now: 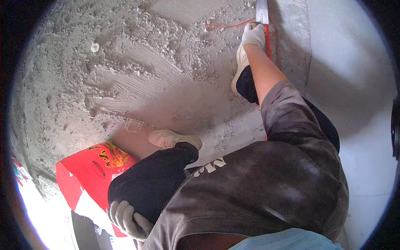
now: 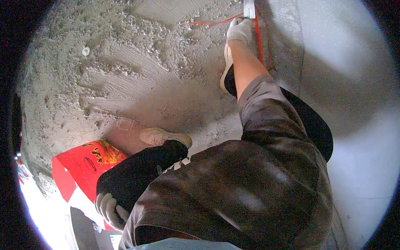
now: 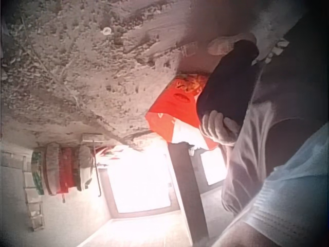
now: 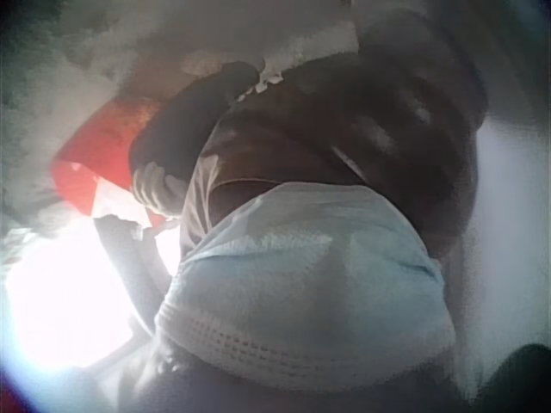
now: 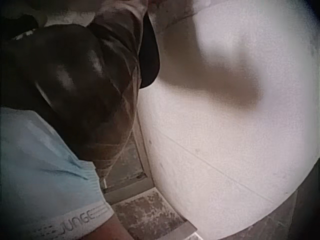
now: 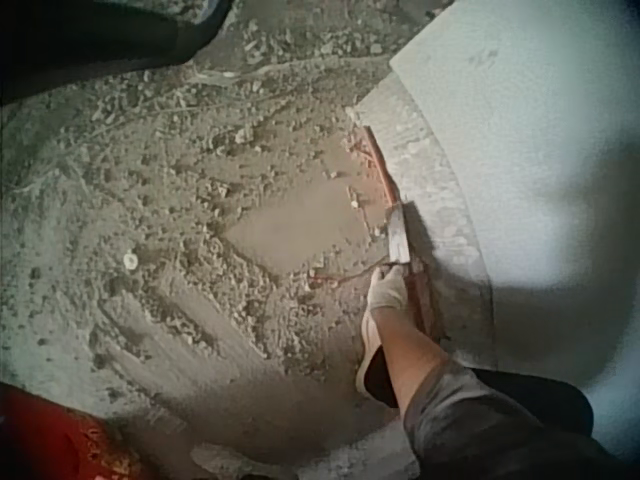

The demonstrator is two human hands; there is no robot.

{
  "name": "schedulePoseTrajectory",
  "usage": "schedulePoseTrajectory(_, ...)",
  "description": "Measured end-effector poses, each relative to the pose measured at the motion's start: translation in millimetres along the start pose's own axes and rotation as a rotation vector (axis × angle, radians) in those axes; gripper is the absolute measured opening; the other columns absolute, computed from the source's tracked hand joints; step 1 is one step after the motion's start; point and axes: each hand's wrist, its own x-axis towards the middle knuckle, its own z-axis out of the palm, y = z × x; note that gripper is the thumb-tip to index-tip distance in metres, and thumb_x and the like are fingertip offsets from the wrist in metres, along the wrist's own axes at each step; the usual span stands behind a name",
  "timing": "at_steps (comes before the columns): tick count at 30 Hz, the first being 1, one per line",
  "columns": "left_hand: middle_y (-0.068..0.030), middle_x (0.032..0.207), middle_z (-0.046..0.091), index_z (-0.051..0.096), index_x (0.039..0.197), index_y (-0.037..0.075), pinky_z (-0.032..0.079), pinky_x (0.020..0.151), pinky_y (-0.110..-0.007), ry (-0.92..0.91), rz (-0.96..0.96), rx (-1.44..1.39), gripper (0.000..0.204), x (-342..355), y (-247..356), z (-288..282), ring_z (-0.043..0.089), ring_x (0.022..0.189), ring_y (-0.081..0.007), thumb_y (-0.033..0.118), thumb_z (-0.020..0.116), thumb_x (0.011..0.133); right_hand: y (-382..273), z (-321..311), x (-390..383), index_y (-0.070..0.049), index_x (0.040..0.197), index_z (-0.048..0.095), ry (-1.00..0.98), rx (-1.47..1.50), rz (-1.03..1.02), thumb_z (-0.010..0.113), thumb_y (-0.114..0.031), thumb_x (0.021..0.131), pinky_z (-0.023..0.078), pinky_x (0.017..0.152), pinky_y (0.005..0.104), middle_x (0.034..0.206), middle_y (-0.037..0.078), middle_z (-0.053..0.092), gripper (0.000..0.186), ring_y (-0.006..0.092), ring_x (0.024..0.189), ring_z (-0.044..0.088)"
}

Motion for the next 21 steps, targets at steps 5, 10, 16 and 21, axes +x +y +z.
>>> schedulePoseTrajectory(5,-0.0158,0.1,0.06,0.054,0.101,0.003,0.037,0.099,-0.056,0.003,0.011,0.002,0.017,-8.8,-7.8,0.2,0.055,0.101,-0.0367,0.013,0.048,0.089,4.4,2.6,28.7,-0.005,0.11,0.057,0.052,-0.139,-0.102,0.06,-0.041,0.092,0.052,0.087,0.0488,0.108,0.021,0.068,0.041,0.0394,0.102,0.067)
schedulePoseTrajectory(10,-0.0146,0.099,0.06,0.054,0.098,0.003,0.037,0.098,-0.056,0.024,0.029,-0.011,0.015,-19.4,-14.3,2.6,0.055,0.099,-0.0353,0.014,0.048,0.088,-13.0,17.6,14.2,-0.002,0.115,0.054,-0.009,-0.14,-0.149,0.054,-0.044,0.093,0.052,0.085,0.0492,0.104,0.023,0.069,0.047,0.0393,0.099,0.068)
schedulePoseTrajectory(16,-0.0189,0.095,0.062,0.057,0.095,0.0,0.043,0.095,-0.058,0.063,0.052,-0.048,0.018,-21.3,-18.4,4.7,0.058,0.094,-0.0393,0.013,0.053,0.084,-54.1,29.3,-76.4,-0.003,0.11,0.055,-0.198,-0.149,-0.594,0.057,-0.045,0.09,0.052,0.073,0.0525,0.085,0.021,0.069,0.047,0.0392,0.079,0.068)
schedulePoseTrajectory(21,-0.0182,0.095,0.062,0.057,0.094,0.001,0.042,0.095,-0.057,0.116,0.118,-0.059,0.017,-23.3,-26.5,7.5,0.058,0.095,-0.039,0.014,0.053,0.085,-67.4,14.9,-75.0,-0.007,0.112,0.055,-0.152,-0.186,-0.702,0.057,-0.044,0.09,0.05,0.074,0.0537,0.085,0.021,0.068,0.043,0.0436,0.077,0.065)
